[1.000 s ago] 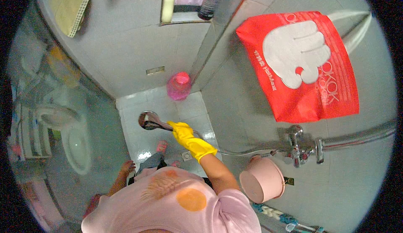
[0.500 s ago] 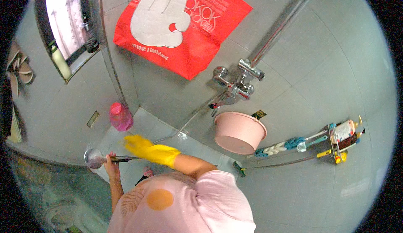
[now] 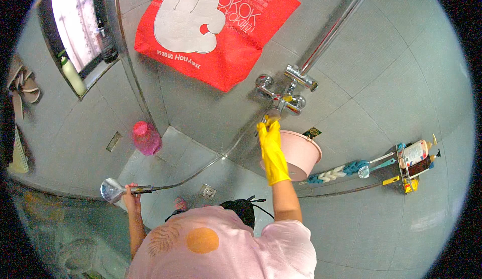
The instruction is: The person cleans a shower stall by first rinsing the floor and walls with a handheld showerhead. They then move a red plastic stool and basin aside. Using a blue scrubbing pad and a scraper, the person scrubs the tiled floor and lower walls, focusing on the corners and grout lines.
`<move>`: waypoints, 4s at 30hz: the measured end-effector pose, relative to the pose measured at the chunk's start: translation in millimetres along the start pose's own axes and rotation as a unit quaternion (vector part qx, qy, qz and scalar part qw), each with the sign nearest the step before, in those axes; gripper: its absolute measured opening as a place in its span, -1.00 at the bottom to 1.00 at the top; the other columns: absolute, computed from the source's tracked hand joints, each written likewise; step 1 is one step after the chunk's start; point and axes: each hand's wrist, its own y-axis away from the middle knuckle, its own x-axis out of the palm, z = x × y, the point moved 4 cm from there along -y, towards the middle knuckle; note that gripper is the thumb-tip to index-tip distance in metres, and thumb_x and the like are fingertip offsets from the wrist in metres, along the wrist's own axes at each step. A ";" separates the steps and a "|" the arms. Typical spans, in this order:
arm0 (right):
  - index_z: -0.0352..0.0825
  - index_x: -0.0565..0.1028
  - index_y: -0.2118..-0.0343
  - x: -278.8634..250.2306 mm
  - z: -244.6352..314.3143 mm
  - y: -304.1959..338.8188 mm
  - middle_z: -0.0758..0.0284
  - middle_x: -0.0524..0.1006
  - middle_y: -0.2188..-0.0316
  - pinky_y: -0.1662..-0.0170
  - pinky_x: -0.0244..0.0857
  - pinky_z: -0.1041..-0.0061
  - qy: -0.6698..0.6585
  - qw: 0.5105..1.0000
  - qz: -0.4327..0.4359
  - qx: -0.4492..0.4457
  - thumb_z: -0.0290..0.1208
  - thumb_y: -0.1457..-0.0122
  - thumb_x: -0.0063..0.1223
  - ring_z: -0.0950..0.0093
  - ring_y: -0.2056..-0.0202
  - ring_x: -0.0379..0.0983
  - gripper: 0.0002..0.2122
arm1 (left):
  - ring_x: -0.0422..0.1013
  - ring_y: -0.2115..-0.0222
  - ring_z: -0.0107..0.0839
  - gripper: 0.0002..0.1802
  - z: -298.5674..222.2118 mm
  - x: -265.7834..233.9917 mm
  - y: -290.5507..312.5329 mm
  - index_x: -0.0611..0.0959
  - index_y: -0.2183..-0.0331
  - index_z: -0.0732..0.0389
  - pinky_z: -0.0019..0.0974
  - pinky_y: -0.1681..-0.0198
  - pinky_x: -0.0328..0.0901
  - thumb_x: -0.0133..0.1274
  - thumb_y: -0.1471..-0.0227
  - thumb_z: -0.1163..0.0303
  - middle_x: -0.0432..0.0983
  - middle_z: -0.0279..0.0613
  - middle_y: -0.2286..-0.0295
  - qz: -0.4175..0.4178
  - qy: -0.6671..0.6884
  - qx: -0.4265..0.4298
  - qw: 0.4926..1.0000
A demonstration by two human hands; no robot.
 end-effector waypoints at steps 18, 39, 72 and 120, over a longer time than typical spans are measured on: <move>-0.32 0.38 0.12 83.0 150.7 104.4 0.21 0.48 0.31 0.23 0.26 0.45 0.275 0.872 0.279 -0.295 -0.45 -0.03 0.01 0.36 0.30 0.40 -0.70 | 0.30 0.42 -0.52 -0.72 5.0 -5.7 28.3 0.53 0.41 0.23 -0.40 0.33 0.21 -0.15 -0.09 0.23 0.45 -0.30 0.44 0.000 -0.110 0.021 0.994; -0.23 0.31 0.12 328.5 108.7 342.4 0.13 0.43 0.33 0.30 0.25 0.27 0.052 0.702 0.656 -0.272 -0.33 -0.02 0.01 0.12 0.32 0.37 -0.67 | 0.28 0.18 -0.50 -0.65 -66.8 31.5 78.6 0.45 0.15 0.34 -0.39 0.08 0.17 -0.03 -0.02 0.34 0.40 -0.25 0.22 -0.020 -0.165 0.115 0.979; -0.28 0.29 0.21 404.4 189.6 364.1 0.39 0.34 0.57 0.43 0.19 0.52 -0.019 0.644 0.748 -0.160 -0.30 -0.05 0.02 0.54 0.53 0.24 -0.71 | 0.30 0.32 -0.56 -0.82 -74.7 -254.8 219.1 0.45 0.30 0.26 -0.50 0.19 0.19 -0.11 0.04 0.59 0.39 -0.31 0.37 -0.489 -0.091 0.252 0.830; -0.31 0.22 0.14 162.0 -71.7 476.2 0.29 0.36 0.53 0.54 0.25 0.61 0.038 0.477 0.861 0.172 -0.55 -0.09 -0.09 0.57 0.60 0.28 -0.73 | 0.35 0.49 -0.53 -0.87 124.9 -157.9 554.7 0.48 0.38 0.29 -0.47 0.37 0.26 -0.03 0.07 0.50 0.40 -0.31 0.50 -0.552 -0.201 0.118 0.800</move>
